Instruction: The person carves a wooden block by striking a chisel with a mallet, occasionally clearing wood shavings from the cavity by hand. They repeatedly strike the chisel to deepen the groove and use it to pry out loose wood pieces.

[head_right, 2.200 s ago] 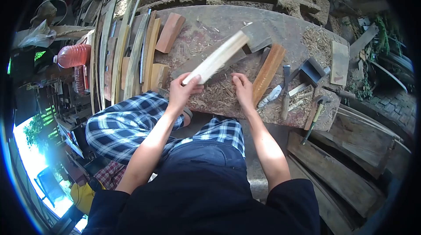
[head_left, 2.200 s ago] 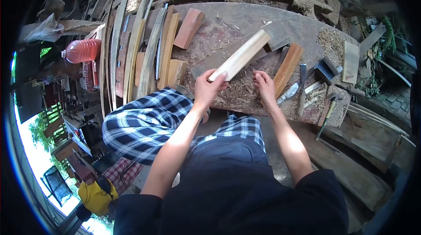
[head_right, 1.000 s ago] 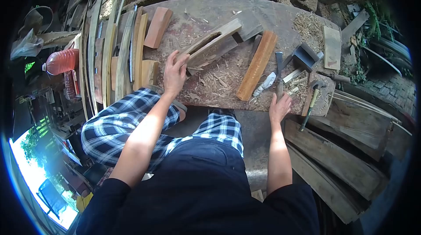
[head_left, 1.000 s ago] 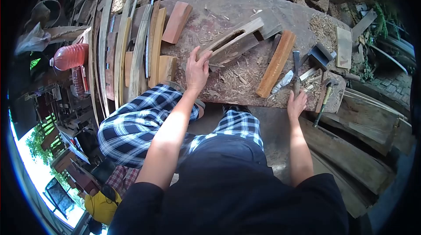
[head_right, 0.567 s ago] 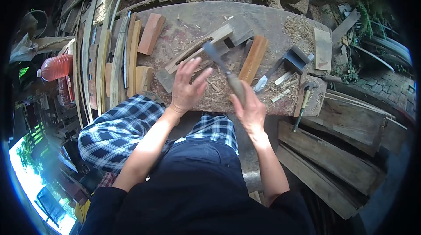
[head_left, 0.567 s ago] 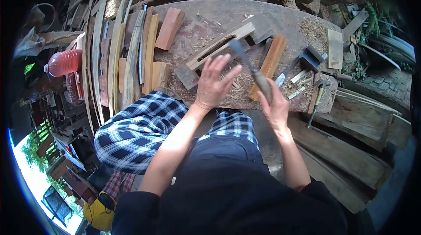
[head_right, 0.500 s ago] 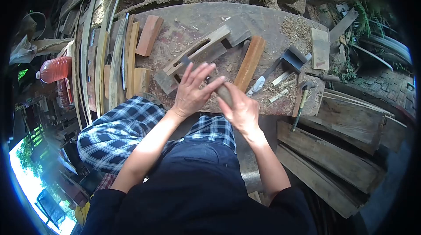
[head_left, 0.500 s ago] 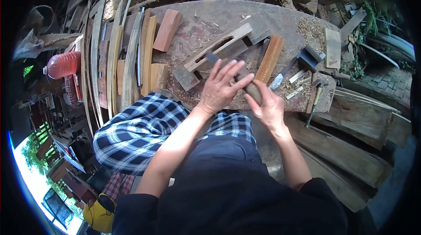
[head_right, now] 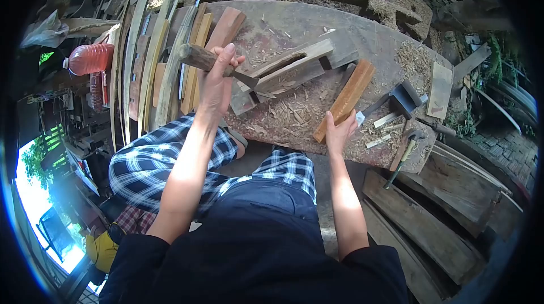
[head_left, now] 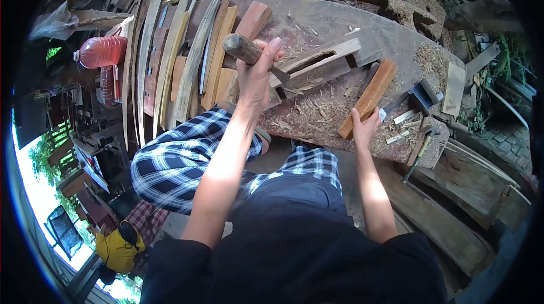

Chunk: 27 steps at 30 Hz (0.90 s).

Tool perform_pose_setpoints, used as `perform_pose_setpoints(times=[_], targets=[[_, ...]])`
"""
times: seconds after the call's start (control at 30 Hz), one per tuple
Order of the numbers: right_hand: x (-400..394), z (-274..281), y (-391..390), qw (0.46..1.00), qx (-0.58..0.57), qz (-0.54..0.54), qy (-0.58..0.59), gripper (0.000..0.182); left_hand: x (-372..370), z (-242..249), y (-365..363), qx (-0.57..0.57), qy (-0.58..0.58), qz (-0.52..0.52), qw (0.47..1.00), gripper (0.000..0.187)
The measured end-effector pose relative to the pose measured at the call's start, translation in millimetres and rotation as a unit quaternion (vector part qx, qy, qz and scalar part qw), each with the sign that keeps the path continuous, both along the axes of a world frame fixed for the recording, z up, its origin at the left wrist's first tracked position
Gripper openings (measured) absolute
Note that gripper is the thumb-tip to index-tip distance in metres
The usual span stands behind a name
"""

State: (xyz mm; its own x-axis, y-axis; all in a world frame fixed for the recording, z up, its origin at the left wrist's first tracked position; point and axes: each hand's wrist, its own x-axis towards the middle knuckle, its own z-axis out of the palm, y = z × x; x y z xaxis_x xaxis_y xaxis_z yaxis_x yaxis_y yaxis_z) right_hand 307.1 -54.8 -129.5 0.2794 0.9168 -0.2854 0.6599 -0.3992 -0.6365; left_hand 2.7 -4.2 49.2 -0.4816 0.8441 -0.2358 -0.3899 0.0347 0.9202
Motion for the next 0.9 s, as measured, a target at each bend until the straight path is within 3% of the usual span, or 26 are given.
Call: perform_pose_setpoints(times=[0.13, 0.5, 0.63, 0.73, 0.8, 0.9], targets=[[-7.0, -19.8, -0.7, 0.999, -0.022, -0.008, -0.047, 0.099, -1.5, -9.0, 13.0, 0.005, 0.028, 0.006, 1.000, 0.018], [-12.1, -33.8, 6.0, 0.992, -0.006, -0.018, -0.122, 0.096, 11.0, -45.8, 37.7, -0.025, 0.091, -0.109, 0.990, 0.018], [-14.1, -33.3, 8.0, 0.994, -0.019, -0.026, -0.109, 0.094, 4.7, -44.6, 41.1, 0.052, 0.193, -0.141, 0.970, 0.023], [-15.1, -33.0, 7.7, 0.994, -0.003, -0.024, -0.111, 0.092, 3.0, -36.9, 37.4, 0.021, 0.291, -0.185, 0.938, 0.026], [-15.4, -32.0, 8.0, 0.994, 0.005, -0.025, -0.103, 0.091, 3.6, -32.9, 33.5, 0.032, 0.532, -0.226, 0.815, 0.029], [-16.4, -33.0, 7.1, 0.994, 0.026, -0.023, -0.100, 0.091, 9.5, -30.0, 22.8, -0.030, 0.437, -0.274, 0.856, 0.040]])
